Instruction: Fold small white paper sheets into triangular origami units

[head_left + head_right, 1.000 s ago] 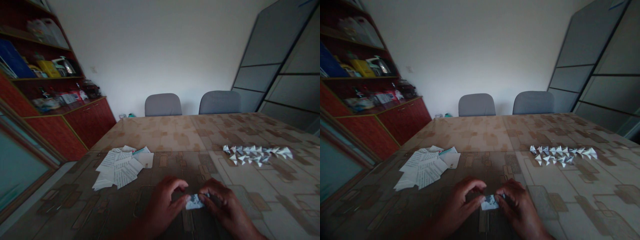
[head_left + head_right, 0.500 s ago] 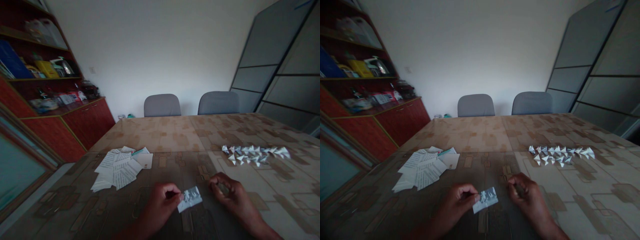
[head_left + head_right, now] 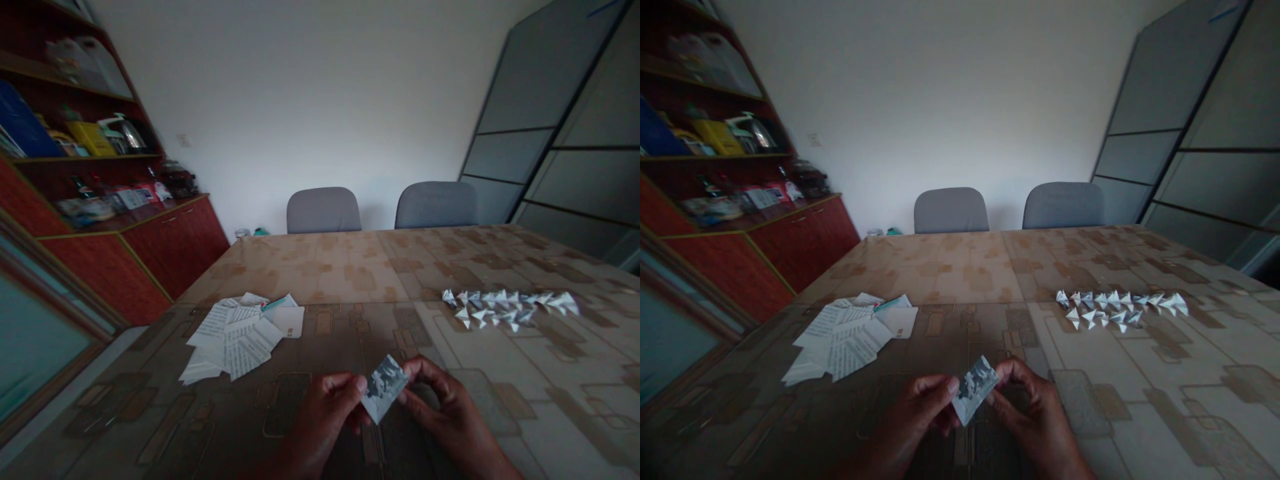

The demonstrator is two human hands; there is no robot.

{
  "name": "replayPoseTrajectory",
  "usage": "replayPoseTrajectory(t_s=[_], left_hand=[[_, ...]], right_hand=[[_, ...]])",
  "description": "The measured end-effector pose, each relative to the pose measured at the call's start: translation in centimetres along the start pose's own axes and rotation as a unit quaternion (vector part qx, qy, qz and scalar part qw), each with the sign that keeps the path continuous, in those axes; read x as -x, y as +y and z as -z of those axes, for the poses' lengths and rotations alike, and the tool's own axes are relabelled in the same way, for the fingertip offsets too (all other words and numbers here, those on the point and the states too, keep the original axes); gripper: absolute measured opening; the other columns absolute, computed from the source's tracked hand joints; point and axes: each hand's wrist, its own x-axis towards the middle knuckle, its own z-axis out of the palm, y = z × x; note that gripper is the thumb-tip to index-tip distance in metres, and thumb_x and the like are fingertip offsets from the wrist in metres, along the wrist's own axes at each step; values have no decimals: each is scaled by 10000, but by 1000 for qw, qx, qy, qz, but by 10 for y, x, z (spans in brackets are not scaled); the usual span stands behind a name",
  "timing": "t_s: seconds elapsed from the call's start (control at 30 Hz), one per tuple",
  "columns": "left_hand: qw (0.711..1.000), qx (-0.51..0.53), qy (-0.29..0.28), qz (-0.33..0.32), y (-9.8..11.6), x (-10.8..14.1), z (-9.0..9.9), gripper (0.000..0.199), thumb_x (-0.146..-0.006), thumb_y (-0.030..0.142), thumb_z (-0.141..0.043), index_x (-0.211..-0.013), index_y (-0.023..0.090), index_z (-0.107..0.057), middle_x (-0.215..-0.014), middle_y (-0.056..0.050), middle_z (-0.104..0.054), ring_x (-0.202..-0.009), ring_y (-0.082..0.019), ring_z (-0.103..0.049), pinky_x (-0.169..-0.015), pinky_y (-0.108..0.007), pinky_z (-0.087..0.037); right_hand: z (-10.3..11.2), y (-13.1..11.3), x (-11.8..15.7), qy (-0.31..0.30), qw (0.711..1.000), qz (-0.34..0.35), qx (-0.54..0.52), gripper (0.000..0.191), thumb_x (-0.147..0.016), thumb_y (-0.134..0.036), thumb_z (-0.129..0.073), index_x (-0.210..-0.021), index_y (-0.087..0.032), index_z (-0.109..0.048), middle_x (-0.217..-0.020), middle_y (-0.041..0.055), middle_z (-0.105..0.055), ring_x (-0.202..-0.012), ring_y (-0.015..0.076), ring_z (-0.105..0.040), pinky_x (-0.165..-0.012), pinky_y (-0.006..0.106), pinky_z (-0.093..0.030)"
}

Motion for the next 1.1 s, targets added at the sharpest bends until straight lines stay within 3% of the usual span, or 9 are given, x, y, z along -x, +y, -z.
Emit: replayPoseTrajectory(t_s=[0.17, 0.27, 0.4, 0.57, 0.67, 0.77, 0.9, 1.0, 1.1], left_hand=[[997, -65, -40, -31, -4, 6, -2, 511, -842, 606, -520, -760, 126, -673, -605, -16, -624, -551, -136, -572, -528, -219, -404], [985, -137, 10, -107, -2, 10, -1, 336, -904, 421, -513, -1038, 152, -663, -845, -66, -709, -774, -187, -655, -661, -262, -476], [933, -258, 60, -245, 12, 16, 1, 342, -831, 219, -601, -1172, 217, -577, -1098, -78, -666, -1004, -214, -616, -845, -318, -475], [873, -336, -20, -354, 30, 18, 2, 304, -861, 143, -558, -1152, 232, -575, -1128, -76, -619, -1047, -201, -584, -897, -309, -457], [857, -378, -50, -347, 31, 15, 4, 217, -879, 127, -550, -1058, 221, -628, -1015, -62, -637, -948, -188, -606, -825, -279, -464], [870, -373, -17, -323, 25, 10, 5, 118, -827, 104, -616, -896, 194, -645, -822, -21, -648, -775, -159, -614, -706, -235, -451], [888, -335, 3, -315, 18, 8, 5, 142, -776, 40, -627, -756, 180, -628, -708, 14, -633, -658, -121, -600, -641, -198, -429], [880, -342, 22, -328, 18, 10, 6, 147, -780, 50, -632, -829, 189, -631, -756, 5, -650, -698, -134, -610, -662, -208, -443], [852, -372, 21, -367, 22, 13, 7, 133, -837, 106, -618, -939, 190, -624, -843, -29, -674, -769, -160, -624, -711, -237, -463]], right_hand=[[-6, -5, 1, 30, 999, 8, 11, 51, -786, -173, -599, -797, -222, -593, -733, -9, -691, -701, 165, -684, -646, 240, -559], [-3, -3, 2, 55, 992, 48, 101, 136, -761, -149, -607, -864, -237, -599, -774, 2, -702, -728, 187, -690, -664, 276, -555], [2, -3, 3, 80, 968, 126, 200, 172, -787, -177, -615, -944, -244, -595, -806, 32, -704, -734, 211, -688, -643, 308, -553], [2, -9, 2, 38, 963, 157, 218, 192, -797, -150, -591, -956, -252, -557, -745, 14, -689, -703, 205, -679, -615, 303, -544], [1, -9, 2, 21, 966, 147, 210, 200, -782, -121, -575, -925, -254, -531, -723, 5, -675, -708, 201, -669, -622, 302, -538], [1, -7, 2, 10, 972, 125, 197, 175, -787, -125, -588, -889, -254, -527, -718, -5, -658, -715, 197, -653, -624, 300, -527], [2, -8, 2, 13, 982, 106, 158, 128, -809, -133, -580, -843, -246, -530, -740, -12, -631, -697, 167, -633, -603, 262, -511], [3, -11, 2, 18, 983, 111, 149, 115, -821, -157, -605, -801, -244, -532, -732, -15, -620, -681, 162, -619, -593, 254, -501], [3, -14, 2, 12, 979, 125, 160, 117, -828, -182, -631, -786, -243, -539, -730, -9, -620, -702, 177, -614, -604, 272, -501]])
